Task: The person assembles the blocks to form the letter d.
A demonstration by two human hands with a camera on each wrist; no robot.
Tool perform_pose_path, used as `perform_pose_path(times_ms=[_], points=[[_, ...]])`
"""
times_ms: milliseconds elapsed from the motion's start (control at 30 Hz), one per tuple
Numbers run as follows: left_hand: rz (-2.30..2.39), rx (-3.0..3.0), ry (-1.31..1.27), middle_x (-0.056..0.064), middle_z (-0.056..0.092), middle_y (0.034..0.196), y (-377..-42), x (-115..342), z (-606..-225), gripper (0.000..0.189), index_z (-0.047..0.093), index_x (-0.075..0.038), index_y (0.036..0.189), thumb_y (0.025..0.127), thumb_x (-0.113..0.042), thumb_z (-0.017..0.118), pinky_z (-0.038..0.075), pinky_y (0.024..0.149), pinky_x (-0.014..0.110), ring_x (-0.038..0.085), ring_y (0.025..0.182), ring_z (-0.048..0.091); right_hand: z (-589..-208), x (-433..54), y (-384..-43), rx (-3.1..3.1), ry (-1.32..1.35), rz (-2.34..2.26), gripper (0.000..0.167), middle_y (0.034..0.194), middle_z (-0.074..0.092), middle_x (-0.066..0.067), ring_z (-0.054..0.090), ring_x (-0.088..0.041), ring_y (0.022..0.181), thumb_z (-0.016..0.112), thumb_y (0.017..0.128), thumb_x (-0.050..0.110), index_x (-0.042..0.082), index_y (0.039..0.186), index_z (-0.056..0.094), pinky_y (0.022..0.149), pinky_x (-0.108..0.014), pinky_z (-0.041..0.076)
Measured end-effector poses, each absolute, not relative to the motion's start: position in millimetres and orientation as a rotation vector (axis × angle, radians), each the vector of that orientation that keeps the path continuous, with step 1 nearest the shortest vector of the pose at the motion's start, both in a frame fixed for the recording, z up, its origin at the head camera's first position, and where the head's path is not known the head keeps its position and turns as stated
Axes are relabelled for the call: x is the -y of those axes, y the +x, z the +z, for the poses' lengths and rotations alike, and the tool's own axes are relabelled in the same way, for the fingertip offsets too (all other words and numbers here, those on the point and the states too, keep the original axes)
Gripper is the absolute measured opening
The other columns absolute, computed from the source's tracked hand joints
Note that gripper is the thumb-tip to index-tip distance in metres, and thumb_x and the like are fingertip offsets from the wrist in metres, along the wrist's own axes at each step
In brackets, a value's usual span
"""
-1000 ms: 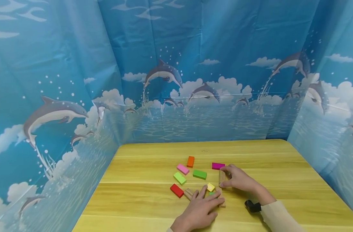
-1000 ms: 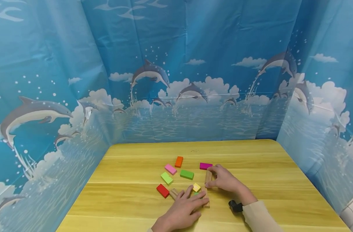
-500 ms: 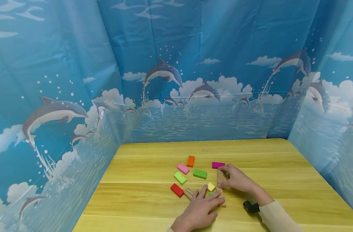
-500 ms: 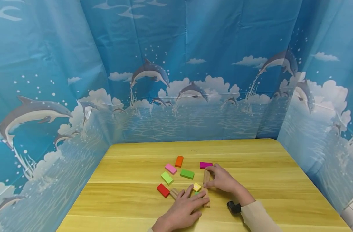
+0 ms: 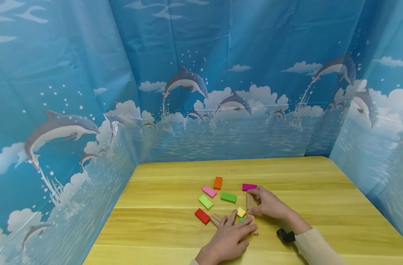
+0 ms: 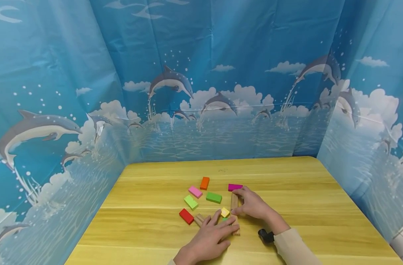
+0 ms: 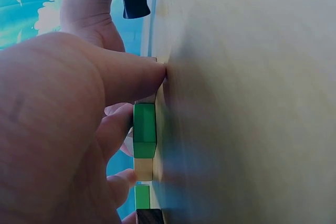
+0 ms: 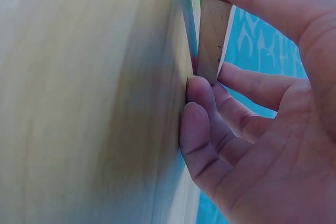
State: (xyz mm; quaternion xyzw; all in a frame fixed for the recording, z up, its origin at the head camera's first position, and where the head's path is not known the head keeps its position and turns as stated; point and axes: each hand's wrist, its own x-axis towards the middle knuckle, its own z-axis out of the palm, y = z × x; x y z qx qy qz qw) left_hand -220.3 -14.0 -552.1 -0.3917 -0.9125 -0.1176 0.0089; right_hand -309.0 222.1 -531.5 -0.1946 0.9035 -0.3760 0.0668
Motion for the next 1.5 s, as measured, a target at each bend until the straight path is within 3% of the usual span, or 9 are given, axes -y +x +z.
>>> perform_pose_path(times_ms=[100,367,833,1167,1500], points=[[-0.37,2.845,-1.225,-0.021,0.022,0.162,-220.7,13.4,-552.0,0.052,0.038,-0.045,0.153,0.104,-0.036,0.053,0.033,0.107,0.063,0.034,0.15,0.019,-530.9,-221.7,-308.7,-2.733,-0.58,-1.132,0.077,0.136,0.049,-0.018,0.057,-0.021,0.096,0.086,0.081,0.033,0.005,0.144,0.053,0.078,-0.039,0.05],[-0.384,2.859,-1.225,-0.021,0.023,0.161,-220.5,13.7,-550.4,0.052,0.039,-0.045,0.153,0.104,-0.036,0.053,0.033,0.107,0.064,0.034,0.151,0.019,-530.1,-221.5,-308.0,-2.709,-0.608,-1.144,0.072,0.124,0.053,-0.013,0.055,-0.022,0.093,0.084,0.084,0.029,0.005,0.144,0.053,0.074,-0.038,0.048],[-0.394,2.87,-1.231,-0.019,0.024,0.162,-221.3,12.0,-551.6,0.052,0.038,-0.046,0.153,0.104,-0.037,0.053,0.032,0.108,0.064,0.034,0.151,0.018,-531.3,-224.1,-308.4,-2.711,-0.638,-1.185,0.061,0.136,0.052,-0.016,0.062,-0.024,0.101,0.079,0.089,0.023,0.005,0.142,0.056,0.081,-0.042,0.052],[-0.404,2.865,-1.234,-0.02,0.025,0.161,-220.8,14.5,-551.1,0.052,0.039,-0.045,0.153,0.104,-0.036,0.053,0.032,0.108,0.064,0.033,0.151,0.019,-537.2,-219.3,-307.2,-2.74,-0.653,-1.228,0.057,0.134,0.053,-0.016,0.058,-0.021,0.092,0.079,0.089,0.018,0.004,0.14,0.057,0.073,-0.035,0.049],[-0.418,2.852,-1.241,-0.018,0.026,0.161,-219.4,14.2,-548.5,0.051,0.041,-0.044,0.152,0.104,-0.034,0.054,0.033,0.107,0.064,0.035,0.15,0.021,-537.7,-218.5,-305.4,-2.758,-0.627,-1.222,0.058,0.134,0.053,-0.017,0.059,-0.019,0.091,0.08,0.088,0.017,0.003,0.14,0.057,0.072,-0.034,0.05]])
